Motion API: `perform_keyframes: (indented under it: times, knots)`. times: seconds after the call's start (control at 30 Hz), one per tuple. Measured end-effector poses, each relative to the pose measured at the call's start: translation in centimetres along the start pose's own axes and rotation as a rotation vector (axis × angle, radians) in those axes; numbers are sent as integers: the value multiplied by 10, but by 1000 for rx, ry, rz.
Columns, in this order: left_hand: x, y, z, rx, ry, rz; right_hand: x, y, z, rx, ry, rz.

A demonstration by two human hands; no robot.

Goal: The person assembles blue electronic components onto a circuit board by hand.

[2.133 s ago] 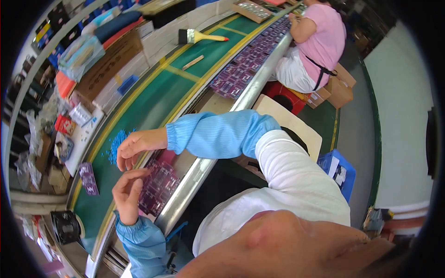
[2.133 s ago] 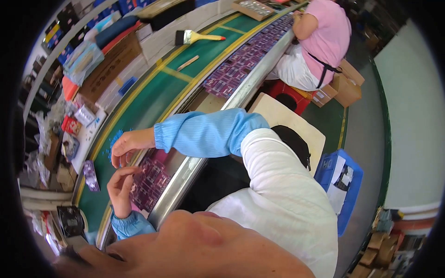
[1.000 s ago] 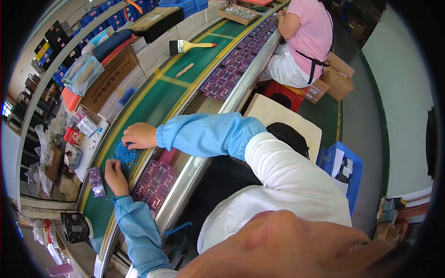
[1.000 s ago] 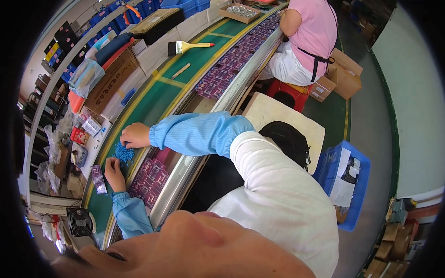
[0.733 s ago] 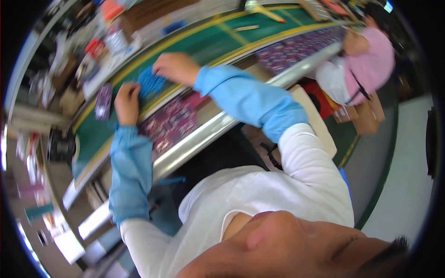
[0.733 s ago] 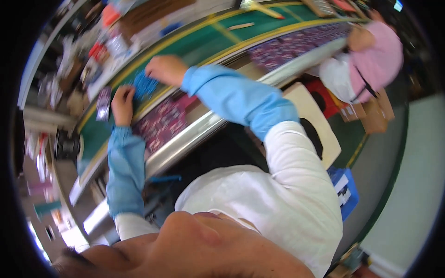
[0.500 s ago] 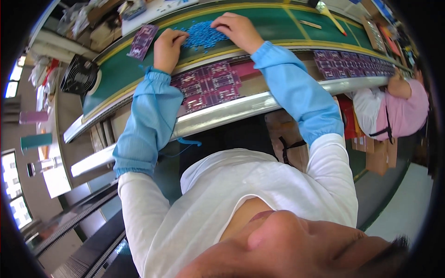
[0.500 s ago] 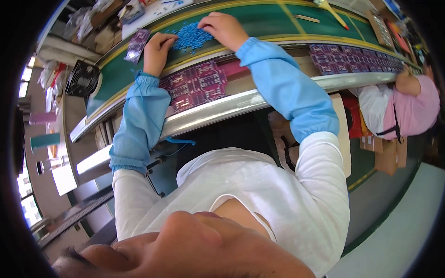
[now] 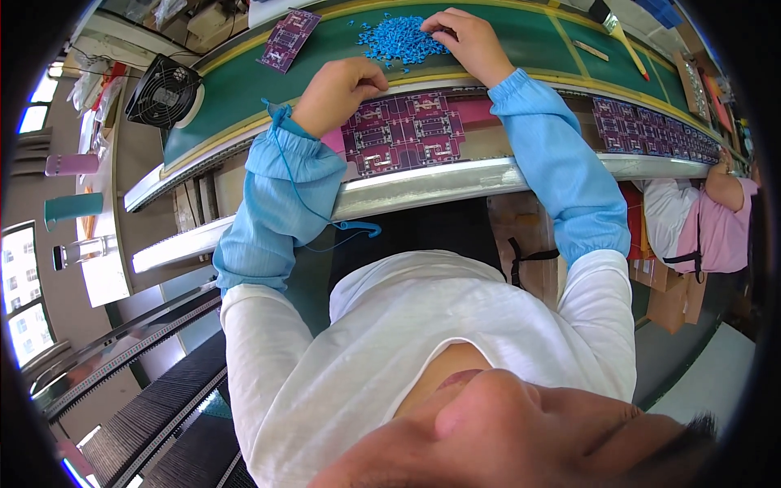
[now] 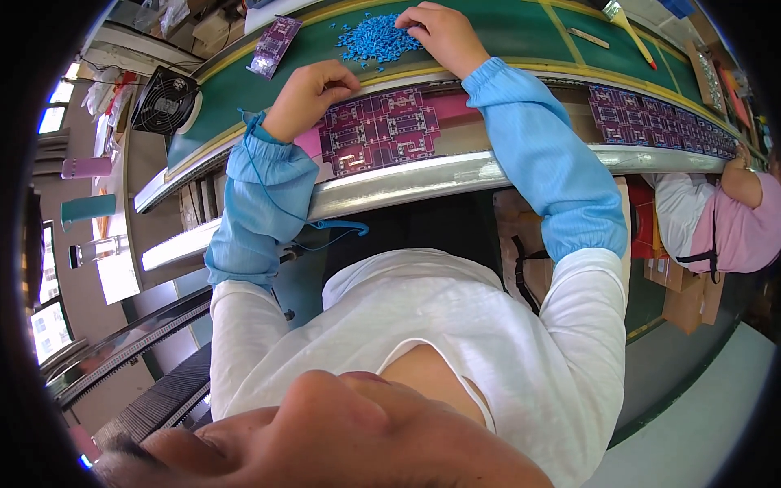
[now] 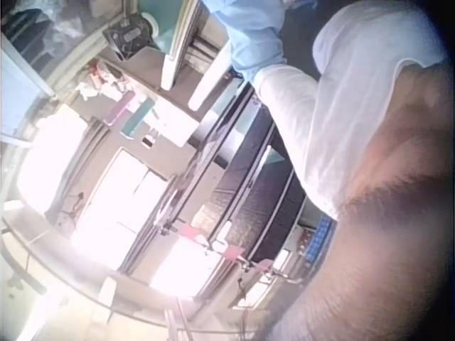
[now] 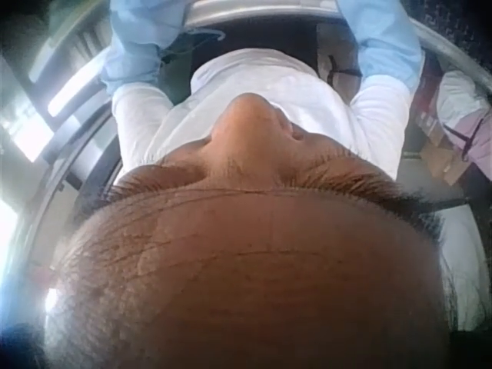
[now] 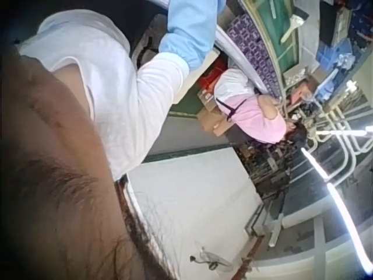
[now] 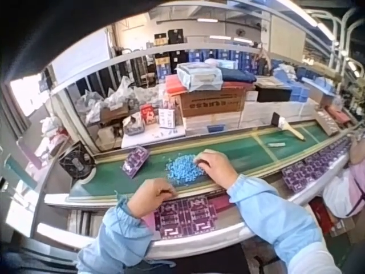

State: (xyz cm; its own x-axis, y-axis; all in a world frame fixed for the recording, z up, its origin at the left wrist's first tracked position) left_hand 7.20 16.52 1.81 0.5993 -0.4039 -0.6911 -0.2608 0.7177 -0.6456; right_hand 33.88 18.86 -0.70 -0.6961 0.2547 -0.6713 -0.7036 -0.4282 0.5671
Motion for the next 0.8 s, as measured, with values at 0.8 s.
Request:
perform_keyframes:
  times: [0.8]
  knots:
    - [9, -20, 1, 26, 84, 187, -3, 7, -6, -47, 15, 32]
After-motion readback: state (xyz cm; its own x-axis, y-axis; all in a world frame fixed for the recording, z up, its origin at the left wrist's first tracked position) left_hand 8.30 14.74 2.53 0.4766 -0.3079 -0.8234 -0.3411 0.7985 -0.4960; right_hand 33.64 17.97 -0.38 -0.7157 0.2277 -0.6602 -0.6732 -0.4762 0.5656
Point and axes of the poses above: each hand's wrist, its own z-axis towards the middle knuckle, its own x-axis out of the palm, y = z × x, the point moved 2 cm from there along z, towards the middle knuckle, and after that the axes turned 9 degrees about x, right-handed, at the moved point
